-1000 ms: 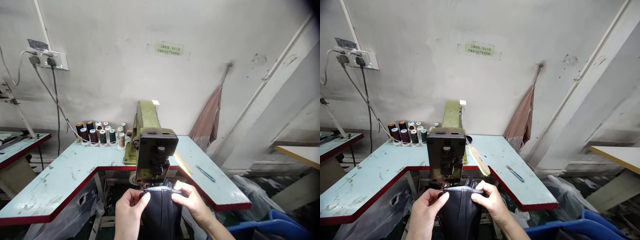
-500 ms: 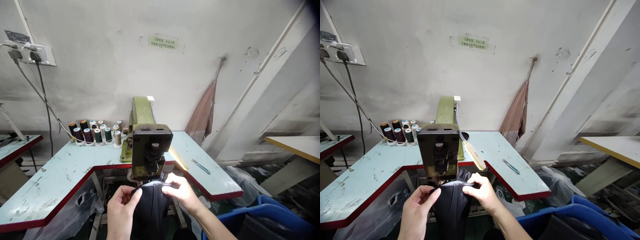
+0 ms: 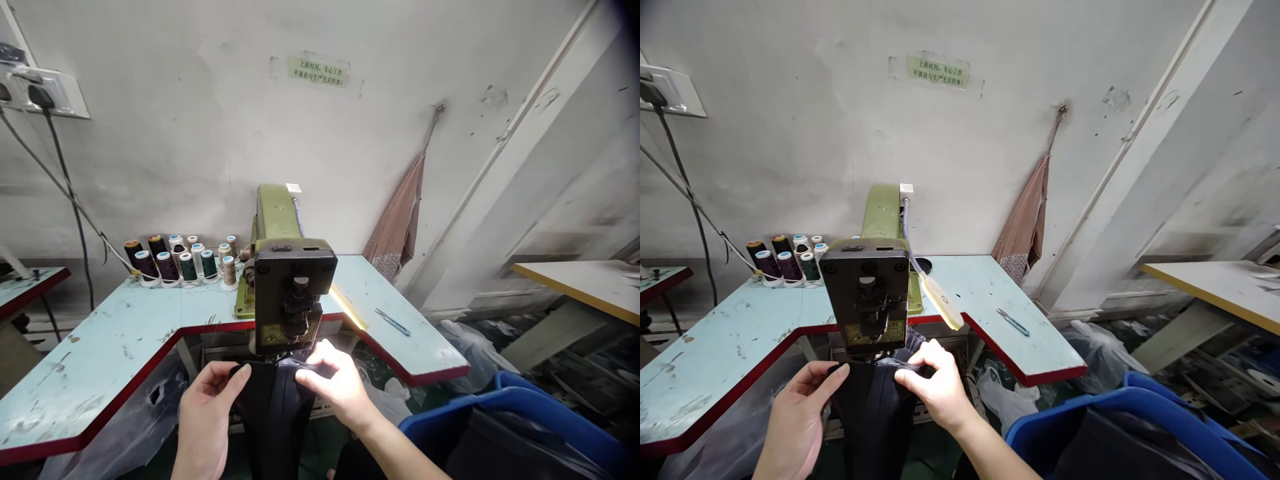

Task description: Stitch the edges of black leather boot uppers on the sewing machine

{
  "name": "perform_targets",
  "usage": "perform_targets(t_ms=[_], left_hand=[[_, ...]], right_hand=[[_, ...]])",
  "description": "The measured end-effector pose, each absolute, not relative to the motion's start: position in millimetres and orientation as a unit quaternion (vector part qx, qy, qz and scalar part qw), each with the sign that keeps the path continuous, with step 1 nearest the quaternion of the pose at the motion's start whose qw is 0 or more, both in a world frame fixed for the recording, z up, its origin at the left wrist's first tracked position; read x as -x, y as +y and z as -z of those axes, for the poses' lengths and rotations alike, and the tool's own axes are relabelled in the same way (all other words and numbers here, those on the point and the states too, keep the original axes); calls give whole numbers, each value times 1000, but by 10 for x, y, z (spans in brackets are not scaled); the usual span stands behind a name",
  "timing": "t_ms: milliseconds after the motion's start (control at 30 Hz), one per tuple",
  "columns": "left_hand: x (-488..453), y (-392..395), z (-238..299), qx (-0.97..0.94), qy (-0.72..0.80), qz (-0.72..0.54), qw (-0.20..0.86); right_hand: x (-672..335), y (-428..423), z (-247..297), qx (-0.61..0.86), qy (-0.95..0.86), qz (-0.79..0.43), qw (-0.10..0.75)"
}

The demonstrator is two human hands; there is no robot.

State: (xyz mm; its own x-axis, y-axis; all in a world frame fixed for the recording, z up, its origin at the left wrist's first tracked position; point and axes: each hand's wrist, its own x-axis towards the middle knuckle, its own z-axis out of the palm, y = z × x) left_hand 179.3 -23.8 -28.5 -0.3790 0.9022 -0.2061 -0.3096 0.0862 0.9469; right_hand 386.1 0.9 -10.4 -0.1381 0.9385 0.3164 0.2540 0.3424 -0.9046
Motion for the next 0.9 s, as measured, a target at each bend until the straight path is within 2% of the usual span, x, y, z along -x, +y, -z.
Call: perform_targets(t_ms=[367,900], left_hand=[[-1764,-164,171,-343,550,-629,431],[-1748,-106,264,-367,537,-633,420]], right_hand=[[-3783,32,346,417,-663,-288,551],[-3837,230,426,357,-714,-258,544]])
